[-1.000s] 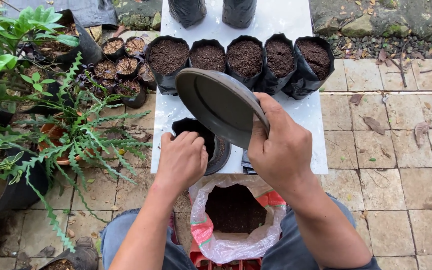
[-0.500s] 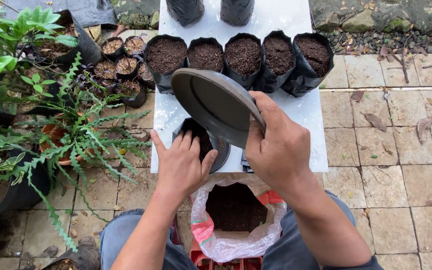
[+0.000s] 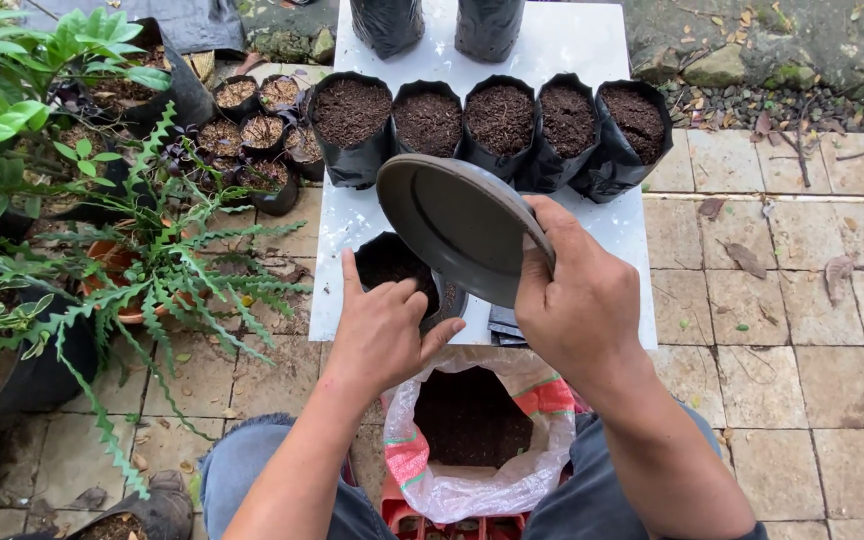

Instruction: Filling small black plastic nursery pots with soil using a plastic lid as a scoop

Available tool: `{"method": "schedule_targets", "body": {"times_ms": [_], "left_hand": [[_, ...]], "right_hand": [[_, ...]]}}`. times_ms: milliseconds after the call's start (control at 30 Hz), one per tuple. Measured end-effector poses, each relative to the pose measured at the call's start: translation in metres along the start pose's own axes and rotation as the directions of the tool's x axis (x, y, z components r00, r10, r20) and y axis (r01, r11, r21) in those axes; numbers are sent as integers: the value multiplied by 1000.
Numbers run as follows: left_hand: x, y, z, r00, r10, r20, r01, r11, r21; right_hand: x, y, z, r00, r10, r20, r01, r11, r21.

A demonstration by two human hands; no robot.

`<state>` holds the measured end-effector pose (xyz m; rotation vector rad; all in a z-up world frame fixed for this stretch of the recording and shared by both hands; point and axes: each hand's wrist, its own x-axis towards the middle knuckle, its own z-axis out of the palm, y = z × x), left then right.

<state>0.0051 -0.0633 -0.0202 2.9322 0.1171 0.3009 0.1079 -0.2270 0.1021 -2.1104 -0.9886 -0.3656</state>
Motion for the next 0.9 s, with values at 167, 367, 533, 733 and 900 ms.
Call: {"method": "schedule_targets", "body": {"times_ms": [167, 367, 533, 733, 900], "left_hand": [[-5, -5, 5, 1000, -5, 21, 4, 1000, 22], [-8, -15, -6, 994, 84, -70, -85, 996, -10], [-13, -21, -23, 996, 92, 20, -88, 983, -162], [-14, -24, 29, 875, 53, -482, -115, 988, -100], [-16, -16, 34, 846, 60, -529, -136, 985, -106]], "right_hand": [[-11, -1, -9, 997, 22, 68, -18, 998, -55], [-62, 8, -35, 903, 329, 275, -239, 918, -316], [-101, 8, -48, 714, 623, 321, -451, 759, -470], [-198, 67, 69, 612, 473, 634, -23, 812, -583], [-279, 137, 186, 736, 100, 670, 376, 762, -527]]}}
